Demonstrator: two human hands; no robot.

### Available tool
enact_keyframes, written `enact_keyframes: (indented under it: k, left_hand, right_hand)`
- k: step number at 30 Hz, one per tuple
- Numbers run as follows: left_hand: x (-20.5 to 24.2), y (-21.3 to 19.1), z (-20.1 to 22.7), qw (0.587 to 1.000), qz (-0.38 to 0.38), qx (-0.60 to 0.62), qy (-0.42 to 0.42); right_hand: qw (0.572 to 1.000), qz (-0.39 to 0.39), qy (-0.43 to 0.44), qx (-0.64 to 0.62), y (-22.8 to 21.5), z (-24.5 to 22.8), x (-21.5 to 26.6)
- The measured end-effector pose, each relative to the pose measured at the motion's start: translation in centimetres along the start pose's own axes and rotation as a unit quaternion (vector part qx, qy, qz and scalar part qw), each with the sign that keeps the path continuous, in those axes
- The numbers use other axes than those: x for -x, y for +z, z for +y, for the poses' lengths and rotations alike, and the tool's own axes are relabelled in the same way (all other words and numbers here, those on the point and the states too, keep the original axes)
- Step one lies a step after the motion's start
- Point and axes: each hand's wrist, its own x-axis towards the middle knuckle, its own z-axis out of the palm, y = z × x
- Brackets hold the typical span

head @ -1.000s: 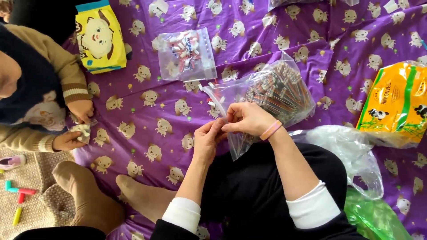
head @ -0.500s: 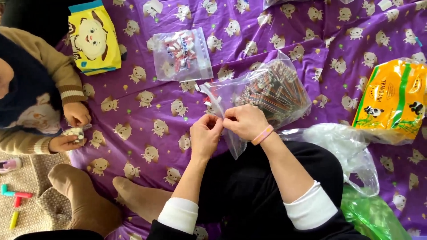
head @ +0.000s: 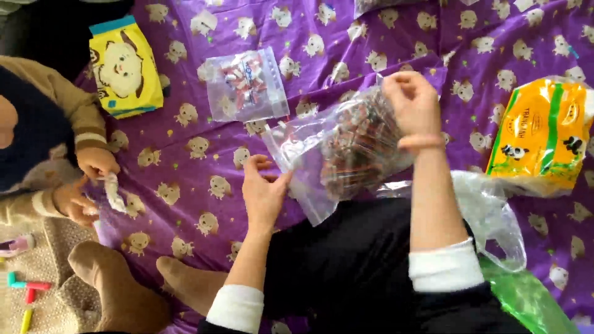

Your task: Organizing and bagging ribbon cables and small electronic connectors on the floor.

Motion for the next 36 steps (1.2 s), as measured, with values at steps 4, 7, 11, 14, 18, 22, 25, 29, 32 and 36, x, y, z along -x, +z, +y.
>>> enact_keyframes:
  k: [4, 7, 11, 14, 18, 22, 25, 29, 32, 36]
  left_hand:
    - [-1.6, 3.2, -4.3, 0.982, -0.133, 0.110, -0.074]
    - [-3.6, 5.2, -5.2, 0.969, -0.168, 0.172, -0.052]
    - [-4.2, 5.5, 2.7, 0.975, -0.203, 0.064, 0.068]
    - [-3.6, 5.2, 7.6, 0.947, -0.243, 0.115, 0.177]
    - [-3.4, 4.2, 9.4, 0.919, -0.269, 0.088, 0.275]
    - [-3.1, 5.0, 7.2, 0.874, -0.158, 0.020, 0.459]
    - [-2.4, 6.1, 4.3, 0.901, -0.033, -0.002, 0.432]
    - [-1.1, 7.6, 0.5, 0.988, 0.026, 0.057, 0.143]
    - [-0.2, 7.3, 1.3, 0.985, -0.091, 0.087, 0.114]
    - [-0.9, 6.5, 3.5, 0.949, -0.146, -0.013, 0.280]
  right_hand:
    - [0.966, 0.028, 0.199, 0.163, -0.2, 9.8, -3.7]
    - [0.969, 0.031, 0.199, 0.140, 0.0, 11.8, -3.7]
    - [0.977, 0.079, 0.183, 0.071, -2.0, 13.5, -4.6]
    - [0.936, 0.210, 0.176, -0.222, -4.9, 10.4, -4.2]
    - [0.794, 0.277, 0.160, -0.517, -8.2, 3.3, -2.4]
    - [0.912, 0.330, 0.169, -0.177, -9.7, 10.8, -2.7]
    - [0.956, 0.272, 0.099, 0.039, -7.1, 6.1, -1.6]
    - [0.976, 0.139, 0.080, 0.149, -5.1, 7.0, -1.6]
    - [0.954, 0.038, 0.182, 0.235, -5.5, 9.7, -2.3]
    - [0.952, -0.005, 0.196, 0.234, -5.5, 6.9, -1.8]
